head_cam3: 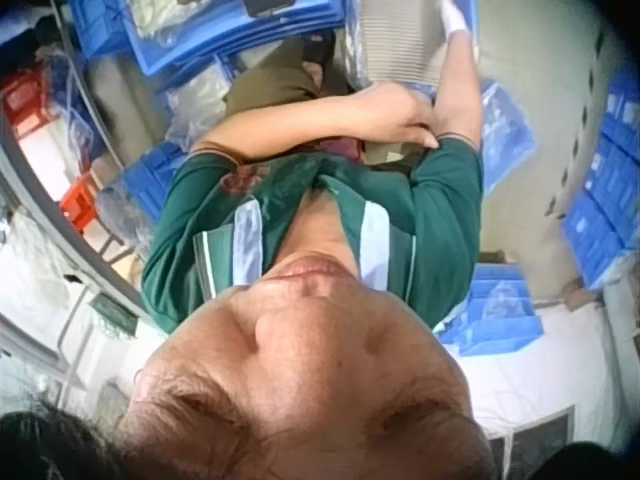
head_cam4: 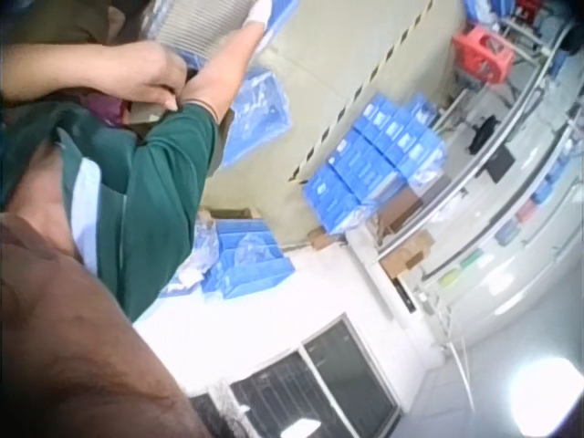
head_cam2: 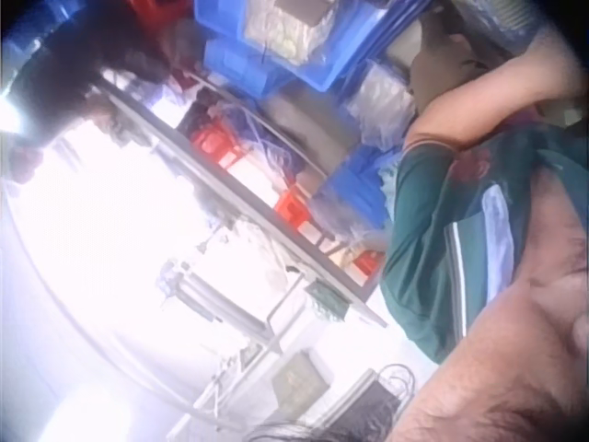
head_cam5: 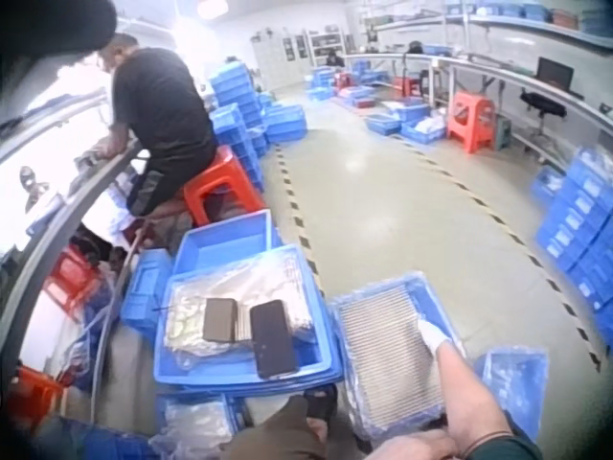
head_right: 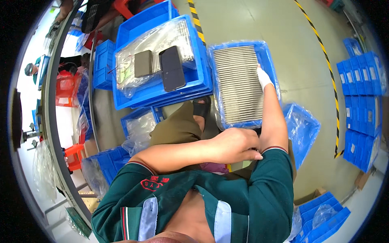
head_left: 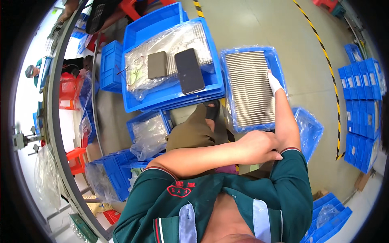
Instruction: The person sits on a low stool and repeatedly picks up bundles of thin metal rods from a blue plastic bin. They separate the rods into smaller groups and place them into a second blue bin. The process is repetitive, involving picking, separating, and placing the rods.
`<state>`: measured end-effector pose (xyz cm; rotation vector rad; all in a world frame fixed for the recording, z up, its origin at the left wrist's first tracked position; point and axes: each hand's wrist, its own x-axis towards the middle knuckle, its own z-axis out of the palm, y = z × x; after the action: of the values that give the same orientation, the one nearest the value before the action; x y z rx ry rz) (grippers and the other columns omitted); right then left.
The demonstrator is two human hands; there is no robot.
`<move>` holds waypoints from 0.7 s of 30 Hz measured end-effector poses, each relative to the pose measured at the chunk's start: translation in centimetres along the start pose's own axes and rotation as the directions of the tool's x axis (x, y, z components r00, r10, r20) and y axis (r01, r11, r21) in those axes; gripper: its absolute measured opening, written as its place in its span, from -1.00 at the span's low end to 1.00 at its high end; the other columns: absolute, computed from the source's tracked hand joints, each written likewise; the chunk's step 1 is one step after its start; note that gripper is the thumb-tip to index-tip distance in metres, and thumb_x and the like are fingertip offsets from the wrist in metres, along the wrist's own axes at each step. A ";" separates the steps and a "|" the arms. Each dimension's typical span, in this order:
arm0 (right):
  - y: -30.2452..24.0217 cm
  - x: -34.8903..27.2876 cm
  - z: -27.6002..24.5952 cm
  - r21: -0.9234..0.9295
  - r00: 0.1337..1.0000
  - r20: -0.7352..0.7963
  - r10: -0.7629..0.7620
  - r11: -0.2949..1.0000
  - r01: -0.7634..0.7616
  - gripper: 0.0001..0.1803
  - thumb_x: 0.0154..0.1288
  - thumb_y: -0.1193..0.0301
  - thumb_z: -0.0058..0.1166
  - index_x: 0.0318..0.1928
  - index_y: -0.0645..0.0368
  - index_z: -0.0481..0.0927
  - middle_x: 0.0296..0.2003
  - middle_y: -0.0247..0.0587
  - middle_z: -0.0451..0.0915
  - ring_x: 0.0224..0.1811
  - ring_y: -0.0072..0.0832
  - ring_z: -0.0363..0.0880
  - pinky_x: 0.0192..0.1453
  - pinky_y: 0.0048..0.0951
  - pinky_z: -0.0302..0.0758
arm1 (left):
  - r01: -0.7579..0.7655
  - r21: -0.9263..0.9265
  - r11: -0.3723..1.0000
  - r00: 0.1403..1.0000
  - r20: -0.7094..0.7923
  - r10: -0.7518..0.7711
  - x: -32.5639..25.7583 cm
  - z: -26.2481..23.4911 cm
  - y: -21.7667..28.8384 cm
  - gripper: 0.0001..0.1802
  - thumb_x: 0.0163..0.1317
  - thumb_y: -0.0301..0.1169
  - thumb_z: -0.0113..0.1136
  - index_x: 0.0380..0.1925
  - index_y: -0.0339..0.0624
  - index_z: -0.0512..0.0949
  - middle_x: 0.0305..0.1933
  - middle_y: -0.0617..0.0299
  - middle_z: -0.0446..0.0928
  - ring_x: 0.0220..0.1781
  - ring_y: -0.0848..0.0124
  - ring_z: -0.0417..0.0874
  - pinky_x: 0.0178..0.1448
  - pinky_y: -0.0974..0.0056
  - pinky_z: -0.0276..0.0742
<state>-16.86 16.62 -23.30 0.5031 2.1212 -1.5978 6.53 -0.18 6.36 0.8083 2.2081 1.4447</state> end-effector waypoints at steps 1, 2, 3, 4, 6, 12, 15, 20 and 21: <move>0.1 0.1 -0.1 -0.064 0.996 0.042 -0.074 0.995 0.077 -0.13 0.28 -0.26 -0.27 0.25 0.28 0.32 0.25 0.01 0.32 0.30 -0.25 0.28 0.34 -0.34 0.19 | 0.004 -0.009 1.000 1.000 0.011 -0.004 0.0 0.0 0.0 -0.73 0.11 -0.20 0.24 -0.40 -0.19 0.56 -0.40 0.08 0.50 -0.28 0.09 0.56 -0.21 0.09 0.46; 0.0 0.4 -0.8 0.006 0.990 0.116 0.085 0.996 -0.087 -0.17 0.29 -0.22 -0.24 0.26 0.26 0.32 0.24 -0.01 0.32 0.31 -0.26 0.26 0.35 -0.36 0.17 | 0.022 -0.011 1.000 0.999 0.033 -0.022 -0.1 -0.3 0.2 -0.73 0.10 -0.21 0.25 -0.36 -0.19 0.56 -0.38 0.06 0.51 -0.26 0.08 0.57 -0.20 0.09 0.46; -0.5 0.4 -1.5 -0.032 0.988 0.125 0.087 0.996 -0.083 -0.17 0.29 -0.22 -0.23 0.26 0.25 0.31 0.25 -0.01 0.32 0.31 -0.26 0.25 0.36 -0.35 0.15 | 0.026 -0.008 1.000 0.999 0.025 -0.026 0.0 -0.3 0.2 -0.73 0.10 -0.21 0.25 -0.34 -0.19 0.56 -0.37 0.06 0.51 -0.25 0.08 0.57 -0.19 0.08 0.46; -0.9 0.5 -2.1 -0.067 0.987 0.131 0.090 0.994 -0.082 -0.17 0.30 -0.22 -0.23 0.27 0.24 0.31 0.25 -0.01 0.32 0.32 -0.25 0.24 0.37 -0.35 0.14 | 0.030 -0.005 1.000 0.999 0.020 -0.030 0.0 -0.2 0.1 -0.72 0.09 -0.21 0.25 -0.32 -0.18 0.56 -0.36 0.05 0.52 -0.24 0.07 0.57 -0.18 0.08 0.46; -0.6 1.4 -4.8 -0.113 0.992 0.095 0.083 0.991 -0.072 -0.23 0.28 -0.20 -0.16 0.21 0.18 0.38 0.15 -0.08 0.44 0.20 -0.31 0.38 0.27 -0.38 0.27 | 0.020 0.021 1.000 0.999 0.049 -0.021 0.6 -0.4 0.1 -0.71 0.10 -0.21 0.23 -0.26 -0.17 0.57 -0.34 0.03 0.53 -0.22 0.05 0.57 -0.16 0.07 0.47; -3.7 -7.5 -12.5 -0.446 0.973 0.233 -0.011 0.887 0.117 -0.57 0.30 0.01 -0.02 -0.19 0.14 0.54 -0.38 -0.33 0.57 -0.37 -0.51 0.51 -0.25 -0.43 0.46 | 0.045 0.075 0.996 0.996 0.069 -0.050 1.0 -0.1 -0.3 -0.76 0.12 -0.26 0.19 -0.35 -0.22 0.58 -0.33 -0.01 0.55 -0.20 0.02 0.56 -0.12 0.06 0.46; 1.9 -10.9 -18.8 -0.402 0.972 -0.006 -0.236 0.890 0.214 -0.51 0.25 0.00 -0.02 -0.27 0.24 0.57 -0.45 -0.19 0.61 -0.39 -0.37 0.56 -0.22 -0.35 0.45 | 0.013 0.068 0.998 0.996 0.089 -0.019 1.7 -0.1 0.0 -0.78 0.13 -0.32 0.19 -0.36 -0.27 0.57 -0.38 -0.04 0.54 -0.26 0.02 0.56 -0.18 0.10 0.46; 18.2 -19.5 -26.9 -0.425 0.888 -0.457 0.054 0.864 -0.271 -0.56 0.21 0.05 -0.03 -0.25 0.20 0.61 -0.34 0.00 0.63 -0.23 -0.17 0.61 -0.12 -0.25 0.47 | 0.115 0.053 0.992 0.986 0.117 -0.120 2.2 1.0 0.1 -0.74 0.21 -0.28 0.13 -0.38 -0.30 0.56 -0.43 -0.09 0.52 -0.32 -0.02 0.55 -0.25 0.07 0.42; 23.1 -20.9 -27.6 -0.293 0.847 -0.503 0.173 0.888 -0.355 -0.57 0.21 0.06 -0.04 -0.24 0.18 0.61 -0.33 0.01 0.64 -0.20 -0.14 0.61 -0.10 -0.22 0.46 | 0.181 0.050 0.982 0.973 0.134 -0.186 2.3 1.0 0.5 -0.73 0.23 -0.27 0.13 -0.35 -0.32 0.56 -0.45 -0.09 0.51 -0.36 0.02 0.57 -0.27 0.09 0.43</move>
<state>9.48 48.82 -23.92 1.0831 2.4824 -0.9349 5.49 2.11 6.39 0.6746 2.1486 1.2253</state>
